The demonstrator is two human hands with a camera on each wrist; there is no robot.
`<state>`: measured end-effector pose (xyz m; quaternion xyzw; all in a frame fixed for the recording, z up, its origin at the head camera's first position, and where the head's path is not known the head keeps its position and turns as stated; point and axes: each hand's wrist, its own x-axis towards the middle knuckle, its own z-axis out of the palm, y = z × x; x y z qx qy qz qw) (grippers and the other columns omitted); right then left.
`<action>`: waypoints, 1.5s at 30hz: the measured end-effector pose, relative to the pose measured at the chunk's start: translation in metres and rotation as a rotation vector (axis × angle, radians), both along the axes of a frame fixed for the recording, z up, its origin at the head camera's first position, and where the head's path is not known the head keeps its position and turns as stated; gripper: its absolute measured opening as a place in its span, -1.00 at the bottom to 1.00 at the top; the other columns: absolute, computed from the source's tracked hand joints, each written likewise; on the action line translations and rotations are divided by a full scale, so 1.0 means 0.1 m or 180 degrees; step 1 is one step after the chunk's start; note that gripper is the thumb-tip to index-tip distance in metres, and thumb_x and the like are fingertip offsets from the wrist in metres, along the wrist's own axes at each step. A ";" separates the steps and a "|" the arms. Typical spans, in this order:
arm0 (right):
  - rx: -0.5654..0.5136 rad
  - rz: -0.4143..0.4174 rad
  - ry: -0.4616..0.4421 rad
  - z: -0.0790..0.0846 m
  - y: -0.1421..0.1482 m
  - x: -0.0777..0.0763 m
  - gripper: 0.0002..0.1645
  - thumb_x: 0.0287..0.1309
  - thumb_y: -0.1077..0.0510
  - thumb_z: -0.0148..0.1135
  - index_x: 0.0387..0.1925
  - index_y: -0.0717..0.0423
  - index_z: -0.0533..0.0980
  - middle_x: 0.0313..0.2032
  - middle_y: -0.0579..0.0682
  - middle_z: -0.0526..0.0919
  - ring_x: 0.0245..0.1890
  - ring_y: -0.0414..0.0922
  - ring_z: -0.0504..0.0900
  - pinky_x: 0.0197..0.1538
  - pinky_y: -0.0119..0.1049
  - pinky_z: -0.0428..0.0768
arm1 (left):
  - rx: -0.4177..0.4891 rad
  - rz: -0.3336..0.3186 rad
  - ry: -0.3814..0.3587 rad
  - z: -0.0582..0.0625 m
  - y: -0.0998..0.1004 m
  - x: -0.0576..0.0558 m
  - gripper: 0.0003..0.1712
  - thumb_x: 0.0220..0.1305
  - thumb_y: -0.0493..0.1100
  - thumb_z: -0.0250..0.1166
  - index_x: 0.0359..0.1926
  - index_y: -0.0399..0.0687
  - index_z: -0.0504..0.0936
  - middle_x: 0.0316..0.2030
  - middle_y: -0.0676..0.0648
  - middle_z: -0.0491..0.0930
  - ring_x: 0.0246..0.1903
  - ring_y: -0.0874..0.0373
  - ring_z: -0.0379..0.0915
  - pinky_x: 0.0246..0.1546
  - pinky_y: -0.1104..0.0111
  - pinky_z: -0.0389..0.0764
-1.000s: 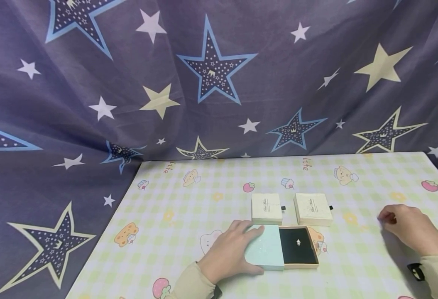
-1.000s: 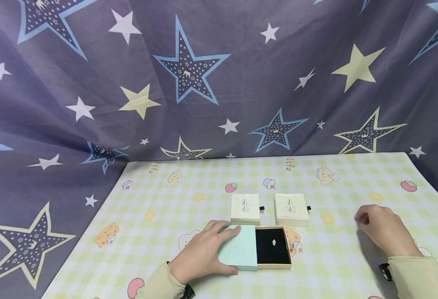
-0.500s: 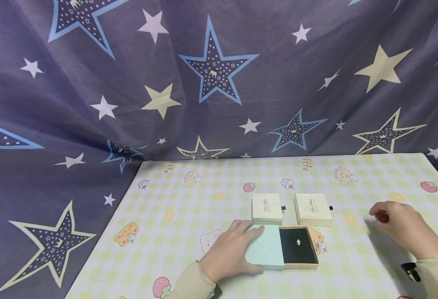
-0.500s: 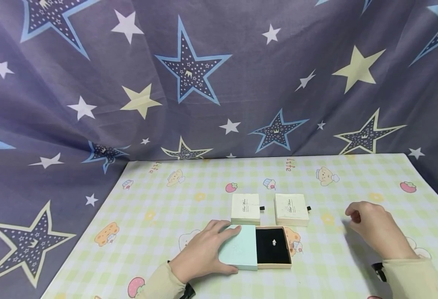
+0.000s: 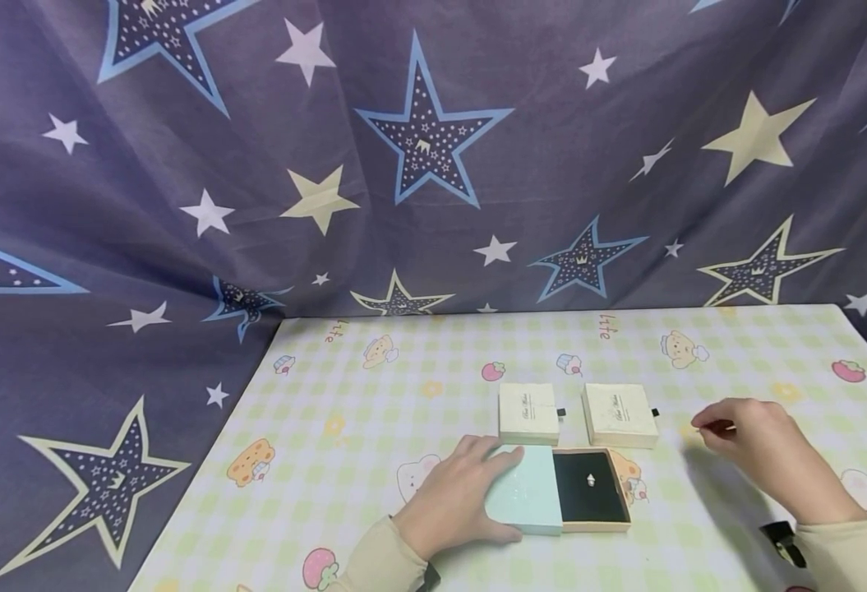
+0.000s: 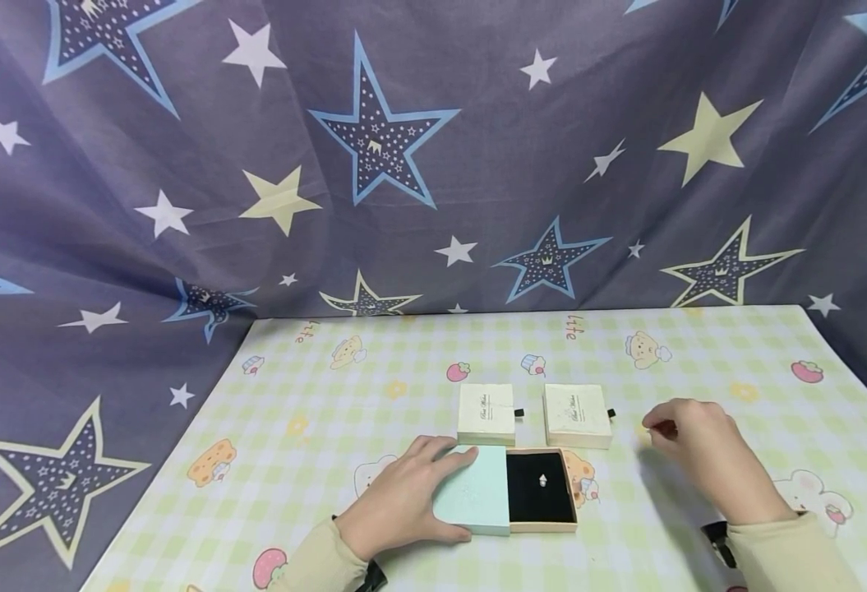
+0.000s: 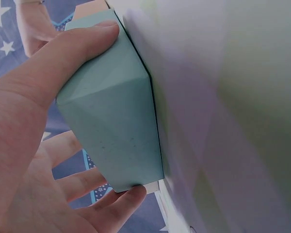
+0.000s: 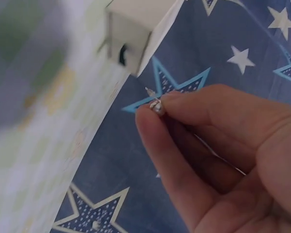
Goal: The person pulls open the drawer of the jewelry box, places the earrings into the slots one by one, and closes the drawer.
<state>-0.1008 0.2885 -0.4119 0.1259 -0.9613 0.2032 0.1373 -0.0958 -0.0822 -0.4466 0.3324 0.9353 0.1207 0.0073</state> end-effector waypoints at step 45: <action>-0.0239 0.0854 -0.0617 -0.13 -1.10 0.08 -0.87 -0.05 0.37 0.46 -0.48 0.08 0.71 -0.41 -0.13 0.71 -0.44 -0.35 0.61 -0.38 -0.45 0.63 | -0.0008 0.0021 0.0047 -0.02 -0.01 0.00 0.12 -0.21 0.41 0.53 0.41 0.16 0.40 0.31 -0.08 0.41 0.24 0.05 0.34 -0.06 0.23 0.66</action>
